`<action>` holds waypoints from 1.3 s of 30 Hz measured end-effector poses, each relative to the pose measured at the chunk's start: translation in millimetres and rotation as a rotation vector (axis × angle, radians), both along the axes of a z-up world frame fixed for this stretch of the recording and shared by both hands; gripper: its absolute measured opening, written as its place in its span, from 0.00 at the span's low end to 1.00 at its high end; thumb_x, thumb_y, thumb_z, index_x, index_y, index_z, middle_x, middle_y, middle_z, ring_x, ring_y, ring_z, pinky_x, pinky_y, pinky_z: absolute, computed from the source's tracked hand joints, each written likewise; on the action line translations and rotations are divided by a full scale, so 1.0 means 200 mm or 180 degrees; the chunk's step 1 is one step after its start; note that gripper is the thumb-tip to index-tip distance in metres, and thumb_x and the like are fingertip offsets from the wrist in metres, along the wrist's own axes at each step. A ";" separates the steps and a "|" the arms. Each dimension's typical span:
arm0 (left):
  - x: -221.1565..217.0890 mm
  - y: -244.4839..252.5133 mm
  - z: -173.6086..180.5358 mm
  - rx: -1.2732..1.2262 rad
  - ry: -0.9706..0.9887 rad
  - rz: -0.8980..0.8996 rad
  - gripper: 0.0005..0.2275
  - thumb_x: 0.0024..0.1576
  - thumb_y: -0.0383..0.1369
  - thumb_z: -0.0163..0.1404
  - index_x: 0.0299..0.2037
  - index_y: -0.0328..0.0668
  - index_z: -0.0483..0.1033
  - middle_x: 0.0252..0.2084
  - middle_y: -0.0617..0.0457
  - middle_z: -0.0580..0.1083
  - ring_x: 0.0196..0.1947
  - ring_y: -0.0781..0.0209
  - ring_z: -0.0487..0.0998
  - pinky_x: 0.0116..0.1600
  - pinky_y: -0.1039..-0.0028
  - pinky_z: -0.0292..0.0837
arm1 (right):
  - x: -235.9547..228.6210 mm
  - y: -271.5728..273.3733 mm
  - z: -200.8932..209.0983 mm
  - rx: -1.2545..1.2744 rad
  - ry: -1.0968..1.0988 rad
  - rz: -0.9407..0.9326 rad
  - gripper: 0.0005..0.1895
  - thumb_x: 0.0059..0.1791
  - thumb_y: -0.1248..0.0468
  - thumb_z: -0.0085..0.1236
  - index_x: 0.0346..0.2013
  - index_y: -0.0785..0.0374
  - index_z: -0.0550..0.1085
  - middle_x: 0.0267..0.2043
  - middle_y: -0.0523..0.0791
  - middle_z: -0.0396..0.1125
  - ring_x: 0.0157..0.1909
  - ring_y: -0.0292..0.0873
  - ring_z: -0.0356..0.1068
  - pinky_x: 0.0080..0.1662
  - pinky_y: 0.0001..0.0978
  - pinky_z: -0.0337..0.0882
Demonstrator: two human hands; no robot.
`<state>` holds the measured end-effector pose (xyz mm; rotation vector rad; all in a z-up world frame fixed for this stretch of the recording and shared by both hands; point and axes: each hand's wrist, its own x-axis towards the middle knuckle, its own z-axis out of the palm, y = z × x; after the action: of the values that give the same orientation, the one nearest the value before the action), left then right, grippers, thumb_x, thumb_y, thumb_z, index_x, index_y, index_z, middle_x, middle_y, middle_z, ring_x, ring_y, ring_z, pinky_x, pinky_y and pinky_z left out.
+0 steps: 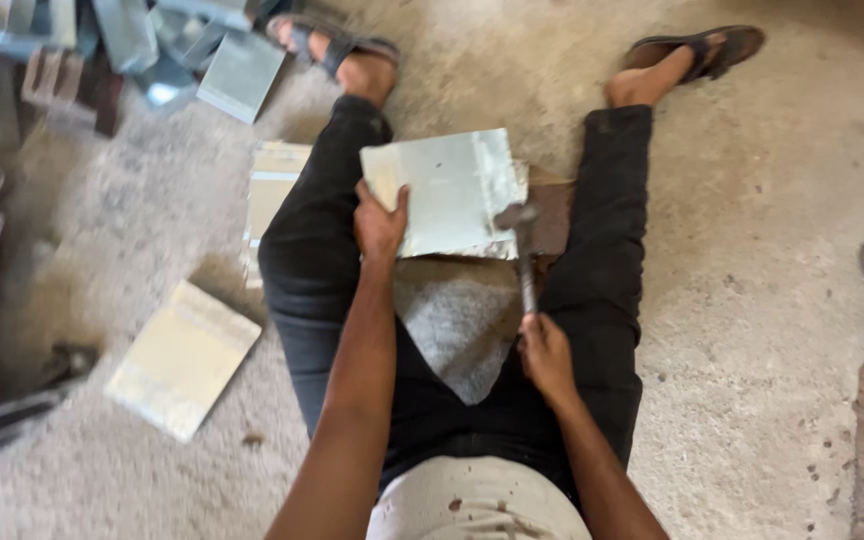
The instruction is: The person sits on the floor and uses a hammer to strike a rectangular metal piece resting on a block. They repeatedly hit the metal to flatten or shape it, occasionally adjusting its position.
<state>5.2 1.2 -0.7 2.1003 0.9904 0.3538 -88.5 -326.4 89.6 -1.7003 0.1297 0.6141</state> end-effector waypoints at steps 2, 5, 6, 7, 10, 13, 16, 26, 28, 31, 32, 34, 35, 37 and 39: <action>-0.02 0.01 0.06 0.0105 0.0264 -0.0172 0.39 0.53 0.55 0.60 0.64 0.34 0.60 0.40 0.29 0.78 0.41 0.29 0.80 0.44 0.49 0.77 | 0.02 0.00 0.09 0.0451 0.0206 -0.0123 0.23 0.56 0.44 0.42 0.35 0.61 0.67 0.18 0.36 0.52 0.16 0.29 0.49 0.19 0.23 0.48; -0.03 -0.02 0.10 0.0183 0.0345 -0.0437 0.38 0.51 0.58 0.61 0.62 0.36 0.62 0.40 0.30 0.78 0.39 0.28 0.80 0.43 0.47 0.76 | 0.06 0.00 0.26 0.0731 -0.0032 -0.0092 0.23 0.56 0.43 0.40 0.38 0.59 0.67 0.19 0.35 0.54 0.16 0.27 0.50 0.19 0.21 0.49; -0.06 0.00 0.11 0.0272 0.0352 -0.0543 0.37 0.51 0.58 0.61 0.60 0.37 0.64 0.40 0.31 0.79 0.39 0.28 0.80 0.42 0.47 0.76 | 0.08 0.00 0.30 0.0772 -0.0283 -0.0039 0.23 0.56 0.42 0.39 0.38 0.59 0.67 0.19 0.36 0.55 0.16 0.27 0.50 0.19 0.22 0.49; -0.09 -0.02 0.12 0.0235 0.0356 -0.0481 0.37 0.50 0.58 0.62 0.60 0.37 0.64 0.40 0.30 0.79 0.39 0.28 0.80 0.43 0.46 0.76 | 0.10 -0.01 0.34 0.0814 -0.0535 0.0013 0.24 0.57 0.42 0.38 0.38 0.60 0.68 0.19 0.37 0.56 0.16 0.27 0.51 0.19 0.22 0.50; -0.05 -0.05 0.16 0.0190 0.0320 -0.0404 0.38 0.48 0.57 0.63 0.58 0.37 0.65 0.38 0.30 0.79 0.38 0.29 0.80 0.42 0.46 0.76 | 0.19 -0.04 0.32 0.0143 -0.2008 0.0212 0.26 0.62 0.43 0.37 0.36 0.60 0.68 0.21 0.38 0.58 0.20 0.28 0.54 0.23 0.22 0.53; -0.07 -0.04 0.17 0.0091 0.0357 -0.0312 0.38 0.47 0.58 0.63 0.58 0.37 0.65 0.38 0.31 0.79 0.39 0.30 0.81 0.42 0.48 0.77 | 0.21 0.01 0.07 -0.0007 -0.2315 0.0279 0.25 0.62 0.44 0.36 0.35 0.60 0.66 0.21 0.38 0.59 0.21 0.28 0.58 0.24 0.22 0.56; -0.07 -0.05 0.14 0.0084 0.0224 -0.0339 0.37 0.48 0.58 0.62 0.57 0.36 0.67 0.39 0.31 0.79 0.40 0.31 0.81 0.43 0.49 0.77 | 0.24 0.09 -0.16 0.0191 -0.0949 0.0357 0.24 0.62 0.47 0.42 0.33 0.63 0.69 0.23 0.39 0.60 0.23 0.29 0.60 0.25 0.24 0.61; -0.02 -0.05 -0.10 0.0462 0.0399 -0.0331 0.45 0.49 0.62 0.58 0.65 0.30 0.60 0.39 0.29 0.78 0.37 0.32 0.82 0.41 0.51 0.78 | 0.39 0.10 -0.15 -0.0294 -0.1648 0.0351 0.25 0.63 0.46 0.40 0.32 0.60 0.68 0.21 0.37 0.60 0.21 0.30 0.60 0.25 0.25 0.59; -0.04 -0.06 -0.09 0.0606 0.0113 -0.0317 0.43 0.50 0.61 0.60 0.63 0.31 0.62 0.38 0.27 0.78 0.37 0.29 0.81 0.41 0.51 0.78 | 0.43 0.14 -0.23 -0.0210 -0.0046 0.0175 0.24 0.58 0.45 0.44 0.30 0.62 0.67 0.17 0.39 0.56 0.14 0.33 0.54 0.18 0.29 0.54; -0.08 -0.06 -0.03 0.0100 0.0128 -0.0376 0.42 0.51 0.59 0.57 0.66 0.32 0.60 0.40 0.29 0.79 0.39 0.32 0.82 0.43 0.52 0.78 | 0.45 0.11 -0.30 -0.0319 0.0027 0.0060 0.20 0.55 0.45 0.43 0.30 0.56 0.70 0.14 0.40 0.55 0.12 0.34 0.52 0.17 0.29 0.53; -0.09 -0.07 -0.02 0.0022 0.0183 -0.0426 0.42 0.52 0.60 0.55 0.66 0.33 0.60 0.41 0.30 0.79 0.40 0.32 0.82 0.44 0.52 0.79 | 0.44 0.07 -0.33 -0.0145 0.0204 0.0130 0.22 0.55 0.43 0.42 0.28 0.56 0.68 0.14 0.40 0.53 0.12 0.35 0.51 0.17 0.30 0.52; -0.07 -0.04 0.01 -0.0097 0.0257 -0.0526 0.40 0.54 0.60 0.52 0.66 0.34 0.60 0.42 0.31 0.79 0.41 0.33 0.82 0.44 0.52 0.79 | 0.47 0.05 -0.38 0.0235 0.0515 0.0277 0.27 0.56 0.40 0.42 0.25 0.58 0.62 0.13 0.40 0.51 0.12 0.35 0.48 0.17 0.31 0.50; -0.10 -0.04 0.02 0.0034 0.0310 -0.0544 0.41 0.53 0.59 0.54 0.66 0.34 0.58 0.42 0.29 0.78 0.41 0.31 0.81 0.45 0.50 0.78 | 0.42 0.04 -0.40 0.0159 0.0793 0.0207 0.28 0.55 0.39 0.42 0.25 0.58 0.62 0.14 0.40 0.50 0.12 0.36 0.47 0.17 0.32 0.49; -0.08 -0.05 0.03 0.0311 0.0284 -0.0533 0.43 0.51 0.58 0.58 0.67 0.33 0.55 0.42 0.24 0.76 0.41 0.27 0.79 0.45 0.47 0.75 | 0.43 0.04 -0.42 0.0002 0.1215 0.0101 0.30 0.53 0.36 0.42 0.24 0.59 0.60 0.14 0.41 0.49 0.12 0.38 0.46 0.17 0.34 0.48; -0.06 -0.09 0.00 0.0151 0.0495 -0.0452 0.41 0.52 0.60 0.56 0.65 0.35 0.58 0.41 0.27 0.77 0.41 0.29 0.80 0.44 0.47 0.76 | 0.46 0.00 -0.43 -0.0030 0.1239 0.0016 0.32 0.52 0.34 0.41 0.25 0.60 0.61 0.14 0.42 0.51 0.13 0.38 0.48 0.18 0.34 0.49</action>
<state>-5.8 -16.1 -1.4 2.2537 0.9218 0.1453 3.4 -325.5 4.4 -1.5734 0.4049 0.9445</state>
